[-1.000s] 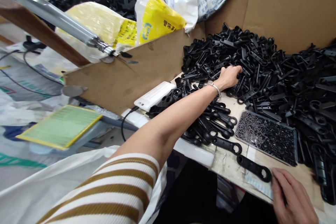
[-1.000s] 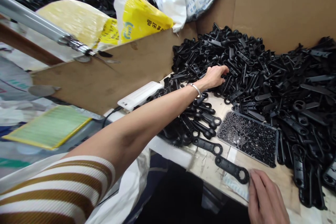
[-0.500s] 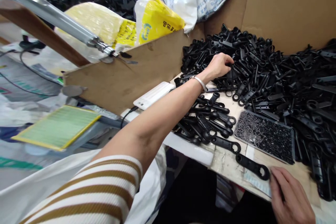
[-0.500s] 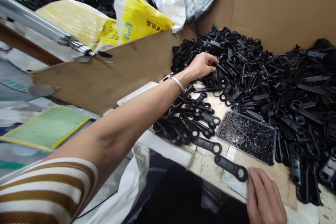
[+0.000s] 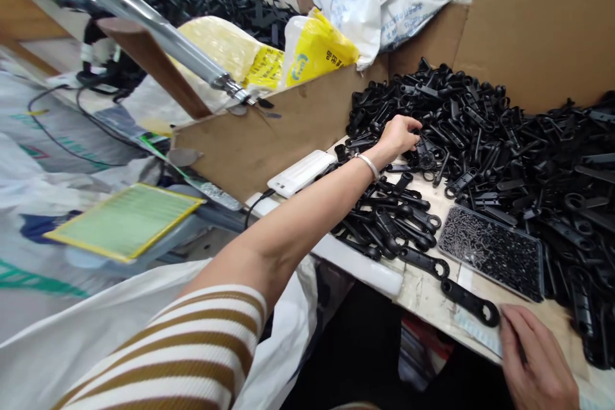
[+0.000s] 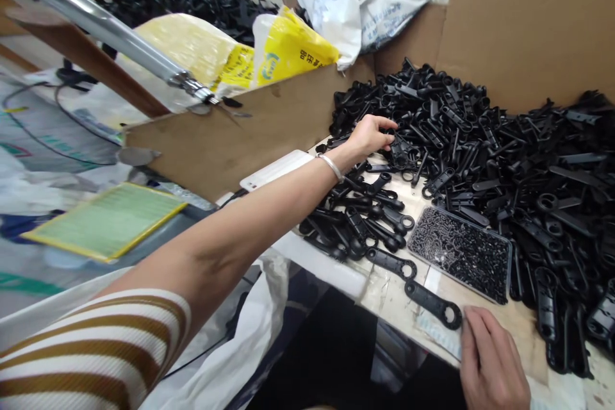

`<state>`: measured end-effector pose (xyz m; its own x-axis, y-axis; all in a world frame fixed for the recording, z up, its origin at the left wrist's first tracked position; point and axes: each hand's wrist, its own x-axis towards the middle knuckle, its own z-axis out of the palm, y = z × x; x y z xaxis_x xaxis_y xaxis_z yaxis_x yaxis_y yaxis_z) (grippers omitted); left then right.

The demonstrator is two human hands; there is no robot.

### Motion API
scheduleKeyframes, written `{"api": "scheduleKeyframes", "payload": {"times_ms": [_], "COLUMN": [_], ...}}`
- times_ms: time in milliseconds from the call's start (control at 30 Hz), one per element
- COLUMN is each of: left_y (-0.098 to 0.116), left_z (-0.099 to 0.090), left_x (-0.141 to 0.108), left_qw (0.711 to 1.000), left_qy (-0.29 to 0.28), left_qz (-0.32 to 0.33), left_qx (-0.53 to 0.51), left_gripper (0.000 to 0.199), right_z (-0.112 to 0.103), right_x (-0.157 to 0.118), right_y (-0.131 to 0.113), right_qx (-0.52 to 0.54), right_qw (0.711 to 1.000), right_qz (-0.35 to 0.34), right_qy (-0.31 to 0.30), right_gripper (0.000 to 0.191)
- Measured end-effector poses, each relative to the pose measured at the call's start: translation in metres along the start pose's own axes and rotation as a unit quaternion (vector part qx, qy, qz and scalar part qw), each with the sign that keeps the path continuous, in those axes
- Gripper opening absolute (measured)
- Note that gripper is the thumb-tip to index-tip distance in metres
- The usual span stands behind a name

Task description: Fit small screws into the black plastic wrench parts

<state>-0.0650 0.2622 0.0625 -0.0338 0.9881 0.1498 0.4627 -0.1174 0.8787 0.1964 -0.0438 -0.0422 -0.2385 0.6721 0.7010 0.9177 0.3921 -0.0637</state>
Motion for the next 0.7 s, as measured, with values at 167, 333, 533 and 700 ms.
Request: {"api": "scheduleKeyframes", "payload": {"times_ms": [167,333,533,700], "left_y": [0.014,0.024,0.002,-0.030], "left_z": [-0.010,-0.054,-0.091,-0.089], "left_x": [-0.008,-0.039,-0.105,-0.142], "left_qw": [0.994,0.984,0.985,0.990], "left_qy": [0.008,-0.015,-0.032,-0.116], "left_qz": [-0.050,-0.081,-0.082,-0.081], "left_qx": [-0.097,-0.159,-0.148,-0.006], "left_gripper": [0.045,0.017,0.006,0.011], "right_z": [0.001,0.001,0.000,-0.002], "right_x": [-0.003,-0.007,-0.002,0.002], "right_y": [0.003,0.007,0.002,-0.001], "right_qx": [0.001,-0.002,-0.008,-0.012], "right_qw": [1.000,1.000,1.000,1.000], "right_qz": [0.009,-0.016,0.006,0.000], "right_qy": [0.007,0.000,0.011,0.012], "right_gripper": [0.026,0.026,0.029,0.029]}}
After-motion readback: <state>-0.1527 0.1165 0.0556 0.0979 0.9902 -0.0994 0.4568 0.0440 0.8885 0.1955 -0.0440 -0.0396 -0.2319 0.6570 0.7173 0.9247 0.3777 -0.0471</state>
